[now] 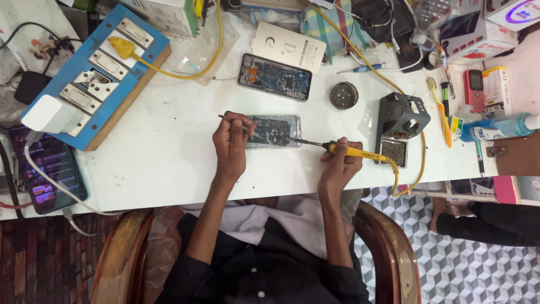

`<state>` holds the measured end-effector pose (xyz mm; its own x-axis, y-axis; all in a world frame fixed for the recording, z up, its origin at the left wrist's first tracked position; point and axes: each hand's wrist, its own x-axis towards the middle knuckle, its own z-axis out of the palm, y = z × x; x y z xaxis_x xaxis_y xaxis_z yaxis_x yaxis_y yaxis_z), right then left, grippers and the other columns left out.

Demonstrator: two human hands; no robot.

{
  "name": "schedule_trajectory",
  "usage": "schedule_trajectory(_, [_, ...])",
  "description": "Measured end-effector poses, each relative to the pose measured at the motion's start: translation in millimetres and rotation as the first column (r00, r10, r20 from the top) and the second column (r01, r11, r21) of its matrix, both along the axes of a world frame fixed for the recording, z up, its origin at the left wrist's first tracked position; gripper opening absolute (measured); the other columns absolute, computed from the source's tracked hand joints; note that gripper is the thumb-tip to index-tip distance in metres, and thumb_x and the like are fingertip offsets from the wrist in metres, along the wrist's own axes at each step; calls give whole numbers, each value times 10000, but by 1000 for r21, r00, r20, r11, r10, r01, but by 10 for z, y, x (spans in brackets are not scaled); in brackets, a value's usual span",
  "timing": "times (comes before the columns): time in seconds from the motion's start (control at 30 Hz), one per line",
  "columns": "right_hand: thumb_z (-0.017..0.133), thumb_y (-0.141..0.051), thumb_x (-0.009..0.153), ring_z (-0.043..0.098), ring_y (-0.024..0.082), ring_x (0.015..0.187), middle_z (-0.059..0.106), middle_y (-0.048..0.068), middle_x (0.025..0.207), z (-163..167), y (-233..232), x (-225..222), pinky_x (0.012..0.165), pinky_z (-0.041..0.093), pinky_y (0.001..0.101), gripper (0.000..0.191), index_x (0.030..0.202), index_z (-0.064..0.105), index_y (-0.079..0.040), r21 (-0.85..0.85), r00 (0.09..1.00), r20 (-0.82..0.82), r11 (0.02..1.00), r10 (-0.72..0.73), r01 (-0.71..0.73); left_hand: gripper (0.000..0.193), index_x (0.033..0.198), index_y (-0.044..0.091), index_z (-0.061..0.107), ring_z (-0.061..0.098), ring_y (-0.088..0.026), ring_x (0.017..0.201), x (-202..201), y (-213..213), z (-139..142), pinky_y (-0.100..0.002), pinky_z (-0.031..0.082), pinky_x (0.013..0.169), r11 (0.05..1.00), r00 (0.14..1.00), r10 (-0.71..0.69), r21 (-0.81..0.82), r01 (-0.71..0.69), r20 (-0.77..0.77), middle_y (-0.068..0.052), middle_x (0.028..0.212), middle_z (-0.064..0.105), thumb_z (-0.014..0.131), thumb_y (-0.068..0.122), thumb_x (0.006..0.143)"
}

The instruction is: The person uses a soldering iron and a fine tool to work on a disassembled smartphone motherboard. They repeatedly apply heat and manipulate small components on the circuit board throughout the clip.

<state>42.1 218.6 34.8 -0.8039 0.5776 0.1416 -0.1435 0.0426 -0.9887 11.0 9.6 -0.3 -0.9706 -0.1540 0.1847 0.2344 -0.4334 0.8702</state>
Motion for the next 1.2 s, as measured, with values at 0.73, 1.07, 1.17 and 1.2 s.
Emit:
schedule_trajectory(0.73, [559,-117,1075,489,105,518,496,44,699,-29,20,14,511,436,258,256,849,461,-48,-2,996,-81,1000,-25,25,350,999,59,543,343,-2,582,18,21,86,-203,300,528,989,997,72,-128,-73,-14,-22,834,625,440,355,1154])
schedule_trajectory(1.07, [553,-149,1088,511,106,550,516,41,746,26,-5,22,542,439,256,248,875,490,-39,39,998,-61,999,6,-4,330,1003,33,562,359,-8,572,102,46,205,-212,306,532,976,992,126,-182,-122,14,-46,825,651,437,302,1148])
schedule_trajectory(1.17, [556,-169,1094,513,102,553,508,35,724,40,2,14,542,443,250,264,874,485,-42,43,999,-37,999,2,-1,325,1027,31,561,439,-28,647,132,41,203,-230,376,601,968,992,111,-217,-123,-67,-60,866,675,426,286,1177])
schedule_trajectory(1.2, [557,-179,1094,514,98,549,508,35,698,36,-4,3,540,440,245,265,877,479,-47,39,1000,-21,999,-4,4,322,1039,32,561,487,-38,683,130,28,202,-236,404,625,968,990,107,-219,-124,-88,-65,885,682,422,283,1185])
